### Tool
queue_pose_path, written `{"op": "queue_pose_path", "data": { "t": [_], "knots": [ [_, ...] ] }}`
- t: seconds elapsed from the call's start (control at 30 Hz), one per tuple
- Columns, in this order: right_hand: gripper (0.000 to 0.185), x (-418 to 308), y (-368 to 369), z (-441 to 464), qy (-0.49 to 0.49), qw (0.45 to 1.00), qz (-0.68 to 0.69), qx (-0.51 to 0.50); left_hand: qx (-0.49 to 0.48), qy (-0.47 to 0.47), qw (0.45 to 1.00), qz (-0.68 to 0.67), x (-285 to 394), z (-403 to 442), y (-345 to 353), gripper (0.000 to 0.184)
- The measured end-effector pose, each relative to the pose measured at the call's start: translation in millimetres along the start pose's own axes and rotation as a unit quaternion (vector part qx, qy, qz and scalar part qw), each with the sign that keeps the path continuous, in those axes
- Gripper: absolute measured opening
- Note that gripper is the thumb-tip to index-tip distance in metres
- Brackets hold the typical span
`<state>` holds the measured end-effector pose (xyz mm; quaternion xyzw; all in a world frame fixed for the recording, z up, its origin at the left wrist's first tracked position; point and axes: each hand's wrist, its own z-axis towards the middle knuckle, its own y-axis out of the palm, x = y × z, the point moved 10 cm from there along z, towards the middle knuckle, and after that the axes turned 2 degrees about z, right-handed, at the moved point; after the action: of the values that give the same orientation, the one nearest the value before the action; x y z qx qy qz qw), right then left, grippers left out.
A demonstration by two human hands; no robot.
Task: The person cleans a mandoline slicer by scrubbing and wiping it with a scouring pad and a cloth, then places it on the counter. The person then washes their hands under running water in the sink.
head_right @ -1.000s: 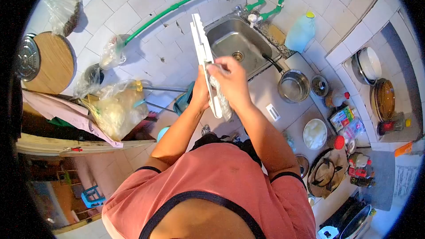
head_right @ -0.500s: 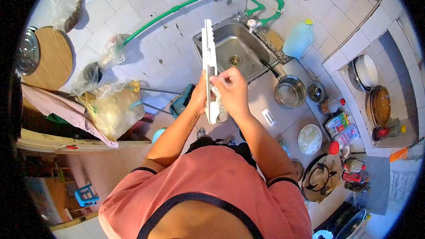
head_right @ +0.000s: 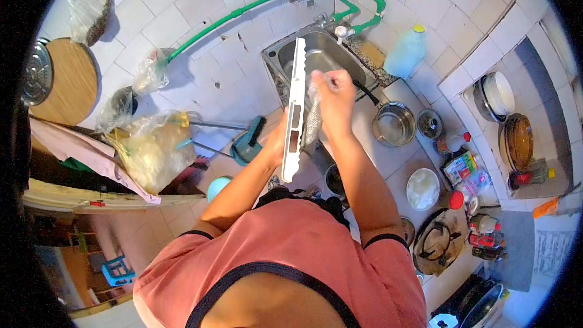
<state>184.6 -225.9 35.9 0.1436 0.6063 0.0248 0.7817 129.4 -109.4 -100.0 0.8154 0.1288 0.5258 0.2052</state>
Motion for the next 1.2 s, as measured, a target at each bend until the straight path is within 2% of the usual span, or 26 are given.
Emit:
{"op": "queue_pose_path", "data": {
  "t": [0.07, 0.1, 0.13, 0.2, 0.27, 0.33, 0.37, 0.47, 0.53, 0.6, 0.67, 0.7, 0.73, 0.8, 0.87, 0.93, 0.97, 1.07, 1.1, 1.2],
  "knots": [
    [0.012, 19, -13, 2, 0.115, 0.981, 0.150, 0.055, 0.003, 0.000, 1.000, -0.010, 2, 2, -5, 0.057],
    [0.017, 15, -11, -1, 0.123, 0.978, 0.165, 0.021, 0.008, 0.000, 1.000, -0.023, 2, 4, -10, 0.056],
    [0.017, 12, -10, -5, 0.124, 0.978, 0.164, 0.021, -0.029, -0.012, 0.999, -0.041, 3, 6, -8, 0.055],
    [0.017, 8, -2, -14, 0.136, 0.973, 0.187, 0.020, -0.005, 0.013, 1.000, -0.027, 7, 5, -9, 0.056],
    [0.022, 3, 18, -26, 0.147, 0.954, 0.253, -0.060, 0.008, 0.015, 1.000, -0.016, 2, 7, -10, 0.057],
    [0.026, 2, 28, -35, 0.096, 0.975, 0.184, -0.080, 0.020, 0.024, 1.000, -0.007, -2, 12, -14, 0.057],
    [0.024, 9, 32, -39, 0.117, 0.979, 0.133, -0.101, 0.010, 0.022, 1.000, -0.013, -7, 14, -16, 0.058],
    [0.021, 3, 37, -42, 0.130, 0.974, 0.139, -0.126, 0.042, 0.035, 0.998, -0.012, -1, 8, -15, 0.061],
    [0.018, 3, 32, -38, 0.160, 0.969, 0.142, -0.123, 0.024, -0.024, 0.999, 0.019, -2, -3, -13, 0.062],
    [0.016, 11, 29, -33, 0.184, 0.967, 0.096, -0.150, 0.033, -0.009, 0.999, 0.025, 2, -3, -18, 0.063],
    [0.015, 6, 25, -24, 0.182, 0.969, 0.085, -0.142, 0.039, -0.005, 0.992, 0.116, 8, -8, -22, 0.063],
    [0.015, 3, 18, -13, 0.153, 0.978, 0.097, -0.106, 0.049, -0.002, 0.991, 0.128, 10, -12, -21, 0.062],
    [0.015, 1, 10, -5, 0.125, 0.984, 0.107, -0.072, 0.049, -0.002, 0.991, 0.127, 9, -13, -21, 0.062],
    [0.016, 9, 14, -10, 0.144, 0.980, 0.106, -0.087, 0.036, -0.005, 0.992, 0.123, 6, -13, -19, 0.062],
    [0.016, 18, 15, -26, 0.138, 0.983, 0.104, -0.059, 0.044, 0.013, 0.989, 0.144, 16, -13, -13, 0.059],
    [0.013, 13, 14, -37, 0.089, 0.994, 0.034, -0.059, 0.066, 0.021, 0.993, 0.098, 17, -6, -20, 0.058],
    [0.013, 16, 11, -34, 0.090, 0.994, 0.036, -0.055, 0.027, 0.005, 0.993, 0.117, 15, -8, -19, 0.060],
    [0.012, 9, -3, -13, 0.092, 0.993, 0.077, -0.003, 0.025, -0.042, 0.986, 0.162, 8, -19, -7, 0.062],
    [0.011, 9, -2, -10, 0.119, 0.985, 0.121, -0.003, 0.026, -0.041, 0.985, 0.168, 3, -18, -5, 0.064],
    [0.013, 13, 0, -21, 0.097, 0.990, 0.105, -0.003, 0.004, -0.029, 0.988, 0.151, -2, -11, -10, 0.064]
  ]
}}
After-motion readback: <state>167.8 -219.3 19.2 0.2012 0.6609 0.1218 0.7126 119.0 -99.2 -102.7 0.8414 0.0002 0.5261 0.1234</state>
